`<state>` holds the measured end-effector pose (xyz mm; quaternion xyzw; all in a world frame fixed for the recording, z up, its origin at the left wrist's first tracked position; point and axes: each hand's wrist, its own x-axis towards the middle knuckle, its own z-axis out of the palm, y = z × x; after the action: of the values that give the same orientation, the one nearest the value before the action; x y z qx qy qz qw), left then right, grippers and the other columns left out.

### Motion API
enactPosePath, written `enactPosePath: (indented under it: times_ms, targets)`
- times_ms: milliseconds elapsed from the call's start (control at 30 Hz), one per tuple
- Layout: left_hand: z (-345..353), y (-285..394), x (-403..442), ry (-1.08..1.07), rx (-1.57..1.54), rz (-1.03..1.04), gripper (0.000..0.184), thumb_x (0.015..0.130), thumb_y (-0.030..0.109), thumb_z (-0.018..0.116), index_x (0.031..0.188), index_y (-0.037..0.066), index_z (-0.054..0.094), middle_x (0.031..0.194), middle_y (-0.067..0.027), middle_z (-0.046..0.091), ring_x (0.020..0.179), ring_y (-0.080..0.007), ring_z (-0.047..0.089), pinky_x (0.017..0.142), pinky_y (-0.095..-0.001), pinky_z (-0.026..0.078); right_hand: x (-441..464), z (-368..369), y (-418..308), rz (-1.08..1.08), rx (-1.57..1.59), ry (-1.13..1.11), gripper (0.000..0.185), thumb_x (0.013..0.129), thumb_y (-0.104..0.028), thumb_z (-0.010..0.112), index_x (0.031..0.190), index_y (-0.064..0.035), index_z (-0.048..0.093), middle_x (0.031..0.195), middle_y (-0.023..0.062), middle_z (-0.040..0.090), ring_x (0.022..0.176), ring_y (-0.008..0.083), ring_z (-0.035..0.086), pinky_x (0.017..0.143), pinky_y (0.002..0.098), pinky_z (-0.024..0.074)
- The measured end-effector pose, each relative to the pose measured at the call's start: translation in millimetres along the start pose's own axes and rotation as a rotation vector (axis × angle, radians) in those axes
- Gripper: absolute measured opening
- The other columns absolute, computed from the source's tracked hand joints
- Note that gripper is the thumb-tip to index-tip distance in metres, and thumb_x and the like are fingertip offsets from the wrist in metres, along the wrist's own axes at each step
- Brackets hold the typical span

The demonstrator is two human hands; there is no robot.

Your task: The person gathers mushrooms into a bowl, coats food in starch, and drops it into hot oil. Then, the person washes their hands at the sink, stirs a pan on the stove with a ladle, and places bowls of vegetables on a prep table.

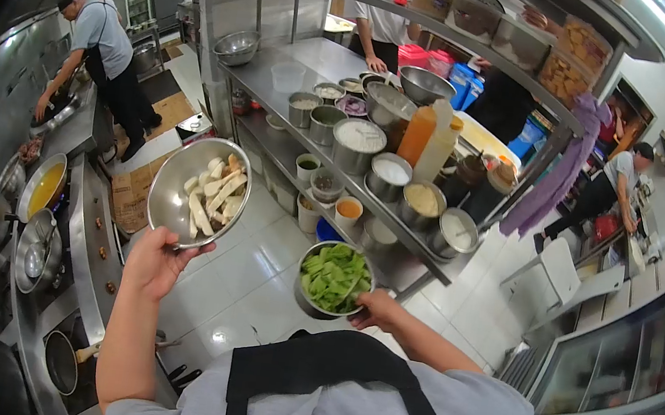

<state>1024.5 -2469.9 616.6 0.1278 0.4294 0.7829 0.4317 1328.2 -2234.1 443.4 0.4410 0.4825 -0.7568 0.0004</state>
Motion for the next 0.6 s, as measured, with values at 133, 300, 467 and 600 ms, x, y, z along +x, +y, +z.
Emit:
enactPosePath:
  times_ms: [133,300,467,600]
  targets:
    - [-16,0,47,0.079,-0.078,-0.03,0.046,0.075,0.001,0.04,0.116,-0.018,0.035,0.105,-0.0299,0.053,0.087,-0.0457,0.06,0.059,-0.0257,0.06,68,10,-38,-0.001,-0.079,-0.083,0.031,0.079,-0.013,0.05,0.099,0.0104,0.054,0.076,0.0192,0.062,0.058,0.0238,0.063,0.053,0.0339,0.0544]
    - [-48,-11,85,0.229,-0.149,0.05,0.046,0.076,0.001,0.039,0.119,-0.018,0.033,0.109,-0.0303,0.051,0.089,-0.0455,0.059,0.061,-0.0265,0.06,133,41,-107,-0.019,-0.217,-0.252,0.032,0.076,-0.014,0.049,0.096,0.0108,0.055,0.07,0.0182,0.062,0.052,0.0227,0.062,0.047,0.0319,0.0536]
    - [-95,-17,102,0.374,-0.252,0.076,0.044,0.081,0.002,0.04,0.12,-0.016,0.031,0.114,-0.0308,0.047,0.099,-0.0472,0.054,0.067,-0.0273,0.059,179,78,-165,-0.081,-0.26,-0.384,0.028,0.076,-0.015,0.048,0.087,0.0094,0.056,0.068,0.0185,0.061,0.049,0.0215,0.06,0.043,0.0316,0.0524]
    - [-133,2,133,0.418,-0.256,0.109,0.046,0.077,-0.002,0.037,0.121,-0.015,0.031,0.117,-0.028,0.046,0.096,-0.0437,0.057,0.073,-0.0345,0.059,224,98,-196,-0.063,-0.226,-0.44,0.034,0.075,-0.018,0.048,0.093,0.0108,0.055,0.068,0.0174,0.061,0.048,0.0208,0.06,0.042,0.0304,0.0521]
